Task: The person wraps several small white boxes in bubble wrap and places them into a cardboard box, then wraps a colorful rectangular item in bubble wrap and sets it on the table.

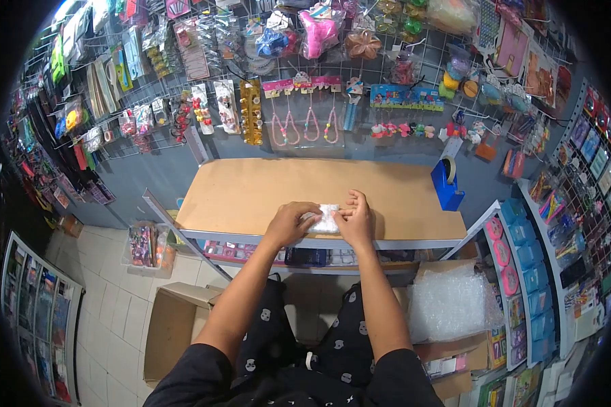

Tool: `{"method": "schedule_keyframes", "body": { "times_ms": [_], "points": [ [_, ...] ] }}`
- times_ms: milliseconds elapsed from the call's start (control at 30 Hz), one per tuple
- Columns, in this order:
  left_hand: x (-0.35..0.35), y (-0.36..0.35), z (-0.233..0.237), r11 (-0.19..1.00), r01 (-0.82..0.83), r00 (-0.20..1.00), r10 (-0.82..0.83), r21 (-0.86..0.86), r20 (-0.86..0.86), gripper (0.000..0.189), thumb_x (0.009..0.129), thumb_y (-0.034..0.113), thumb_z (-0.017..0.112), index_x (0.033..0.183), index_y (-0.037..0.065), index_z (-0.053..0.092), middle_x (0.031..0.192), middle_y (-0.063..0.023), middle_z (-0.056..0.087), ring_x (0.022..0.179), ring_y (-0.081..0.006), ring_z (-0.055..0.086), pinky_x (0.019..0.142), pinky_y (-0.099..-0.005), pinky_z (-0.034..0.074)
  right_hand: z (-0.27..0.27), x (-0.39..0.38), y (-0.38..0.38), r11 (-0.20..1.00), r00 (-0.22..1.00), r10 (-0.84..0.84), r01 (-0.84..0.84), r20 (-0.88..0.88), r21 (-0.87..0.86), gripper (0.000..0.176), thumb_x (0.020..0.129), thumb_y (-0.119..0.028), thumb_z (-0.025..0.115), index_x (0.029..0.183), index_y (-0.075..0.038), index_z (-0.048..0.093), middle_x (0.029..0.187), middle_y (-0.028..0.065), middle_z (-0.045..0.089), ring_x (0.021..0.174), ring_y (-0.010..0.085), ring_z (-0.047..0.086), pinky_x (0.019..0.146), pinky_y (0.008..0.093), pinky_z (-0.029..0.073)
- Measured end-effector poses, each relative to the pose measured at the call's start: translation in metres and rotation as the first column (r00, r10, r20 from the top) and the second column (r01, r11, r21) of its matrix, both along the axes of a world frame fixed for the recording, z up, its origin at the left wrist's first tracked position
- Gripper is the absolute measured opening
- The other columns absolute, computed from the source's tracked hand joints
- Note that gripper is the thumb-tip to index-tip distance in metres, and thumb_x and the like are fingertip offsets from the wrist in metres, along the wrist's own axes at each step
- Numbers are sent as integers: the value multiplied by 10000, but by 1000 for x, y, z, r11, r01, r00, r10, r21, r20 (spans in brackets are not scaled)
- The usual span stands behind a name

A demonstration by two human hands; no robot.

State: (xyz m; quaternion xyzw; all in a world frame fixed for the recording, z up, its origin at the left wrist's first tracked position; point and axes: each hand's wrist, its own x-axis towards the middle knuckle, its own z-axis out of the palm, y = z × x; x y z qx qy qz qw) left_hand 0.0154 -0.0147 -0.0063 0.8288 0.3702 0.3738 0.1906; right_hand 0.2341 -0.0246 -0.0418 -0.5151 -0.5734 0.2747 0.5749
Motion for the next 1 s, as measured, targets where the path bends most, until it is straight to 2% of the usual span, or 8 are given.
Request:
{"method": "schedule_keyframes", "body": {
  "times_ms": [133, 233, 333, 367, 467, 567, 767, 1000],
  "points": [
    [-1, 1, -3, 1000, -2, 1000, 2, -1, 10, 239, 954, 244, 744, 1115, 71, 780, 1198, -127, 770, 1047, -340, 723, 911, -418, 573, -1, 1, -2, 999, 999, 38, -37, -31, 26, 632, 876, 8, 804, 1413, -5, 472, 1273, 180, 568, 898, 188, 746, 751, 283, 609],
    [-4, 8, -12, 998, 20, 1000, -21, 55, 19, 257, 953, 260, 739, 1126, 75, 787, 1219, -125, 766, 1033, -328, 726, 894, -406, 578, -12, 9, 8, 986, 968, 166, -157, -190, 63, 463, 916, -46, 791, 1315, 15, 563, 1265, 150, 590, 905, 153, 720, 807, 283, 592],
    [-6, 7, -9, 998, 37, 999, -38, 59, 15, 266, 945, 265, 742, 1133, 84, 792, 1243, -117, 761, 955, -290, 731, 843, -387, 586, -1, 22, 17, 957, 938, 233, -268, -257, -113, 316, 957, -116, 771, 1210, 15, 634, 1232, 124, 600, 923, 132, 697, 870, 298, 570],
    [-6, 5, -6, 999, 39, 999, -39, 24, 10, 267, 943, 264, 744, 1137, 88, 793, 1251, -116, 759, 915, -274, 730, 824, -381, 587, 3, 25, 15, 949, 941, 246, -283, -231, -142, 223, 995, -171, 738, 1091, 22, 684, 1188, 102, 626, 953, 141, 695, 889, 305, 555],
    [-6, 4, -4, 999, 47, 999, -47, 2, 6, 266, 939, 262, 747, 1142, 98, 797, 1270, -110, 754, 801, -236, 714, 772, -364, 585, 13, 23, 17, 965, 963, 260, -261, 74, 3, 208, 1004, -174, 730, 1027, 30, 700, 1159, 85, 647, 983, 132, 682, 868, 292, 552],
    [-7, 6, -8, 999, 51, 999, -51, 0, 13, 267, 936, 268, 753, 1146, 111, 800, 1271, -105, 754, 746, -226, 705, 752, -359, 581, 34, 20, 17, 939, 916, 336, -308, 221, -150, 204, 1001, -193, 734, 988, 9, 708, 1262, 96, 607, 1138, 185, 632, 941, 349, 558],
    [-6, 8, -11, 997, 56, 998, -58, 52, 20, 257, 936, 287, 755, 1133, 130, 809, 1255, -89, 761, 734, -228, 703, 748, -359, 578, 35, 19, 40, 939, 821, 341, -317, 458, -130, 212, 932, -230, 751, 963, -21, 733, 1152, 189, 655, 1164, 336, 625, 1026, 405, 499],
    [-6, 8, -12, 997, 50, 999, -51, 54, 12, 261, 938, 296, 753, 1127, 127, 812, 1256, -92, 759, 766, -235, 708, 763, -372, 583, 28, 17, 46, 954, 711, 266, -290, 651, -73, 235, 908, -231, 785, 965, -15, 711, 1123, 151, 648, 1111, 274, 634, 924, 382, 553]
  ]
}}
